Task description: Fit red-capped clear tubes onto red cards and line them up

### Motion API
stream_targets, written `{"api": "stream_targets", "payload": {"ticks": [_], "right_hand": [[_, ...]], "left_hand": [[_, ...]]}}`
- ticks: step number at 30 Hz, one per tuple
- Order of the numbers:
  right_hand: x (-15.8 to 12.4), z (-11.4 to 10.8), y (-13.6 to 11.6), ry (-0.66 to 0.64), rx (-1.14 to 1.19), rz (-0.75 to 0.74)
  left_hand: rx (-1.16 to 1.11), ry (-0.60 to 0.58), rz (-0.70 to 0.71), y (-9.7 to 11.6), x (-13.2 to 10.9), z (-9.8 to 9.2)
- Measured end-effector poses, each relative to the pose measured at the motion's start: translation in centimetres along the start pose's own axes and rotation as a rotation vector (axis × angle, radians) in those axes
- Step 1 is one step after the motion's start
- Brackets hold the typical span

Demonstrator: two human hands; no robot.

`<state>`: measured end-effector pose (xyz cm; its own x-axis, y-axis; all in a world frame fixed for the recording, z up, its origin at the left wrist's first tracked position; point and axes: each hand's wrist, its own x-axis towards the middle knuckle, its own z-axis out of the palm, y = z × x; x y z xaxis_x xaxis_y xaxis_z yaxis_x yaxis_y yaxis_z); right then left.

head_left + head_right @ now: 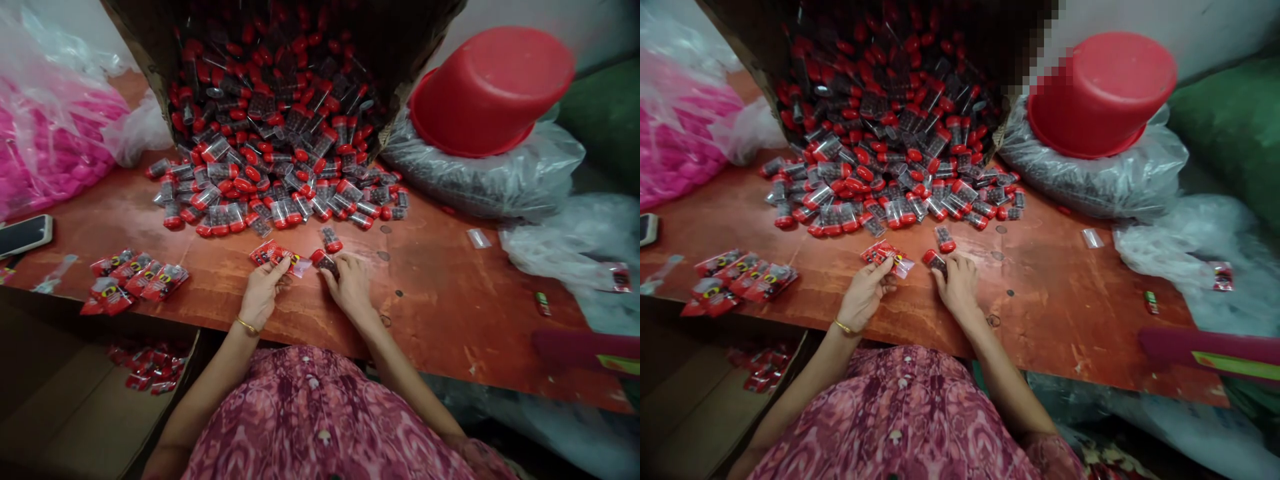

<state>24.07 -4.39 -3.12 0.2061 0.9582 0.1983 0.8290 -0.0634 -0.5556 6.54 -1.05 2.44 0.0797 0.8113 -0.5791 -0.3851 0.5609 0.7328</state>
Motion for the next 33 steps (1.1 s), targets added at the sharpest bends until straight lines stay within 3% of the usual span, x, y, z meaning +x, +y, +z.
{"api": "stream_targets", "payload": {"ticks": [4, 7, 9, 13, 20, 25, 33], "right_hand": [[-0.5, -0.4, -0.6, -0.056, 0.377, 0.093], [-1.1, -2.3, -1.3, -0.185, 0.787, 0.219], [-1.5, -3.7, -1.9, -0.252, 0.91, 0.253], [-1.9, -5.0, -2.9, -0.282, 0.898, 0.216], [-1.8, -4.5, -3.6, -0.291, 0.877, 0.223], [-2.2, -3.9, -4.1, -0.331, 0.943, 0.247], [-3.1, -2.0, -4.8, -0.088, 0.931, 0.25]], "left_hand": [[-0.019, -0.007, -0.001, 0.4, -0.1, -0.3], [0.007, -0.021, 0.002, 0.6, -0.2, -0.5], [0.03, -0.038, 0.005, 0.6, -0.2, -0.5], [0.089, -0.066, 0.026, 0.2, -0.3, -0.3], [0.192, -0.104, 0.136, -0.3, -0.6, -0.5], [0.084, -0.145, 0.131, -0.8, -0.9, 0.2], [-0.022, -0.115, 0.162, -1.6, -0.6, 1.1]]}}
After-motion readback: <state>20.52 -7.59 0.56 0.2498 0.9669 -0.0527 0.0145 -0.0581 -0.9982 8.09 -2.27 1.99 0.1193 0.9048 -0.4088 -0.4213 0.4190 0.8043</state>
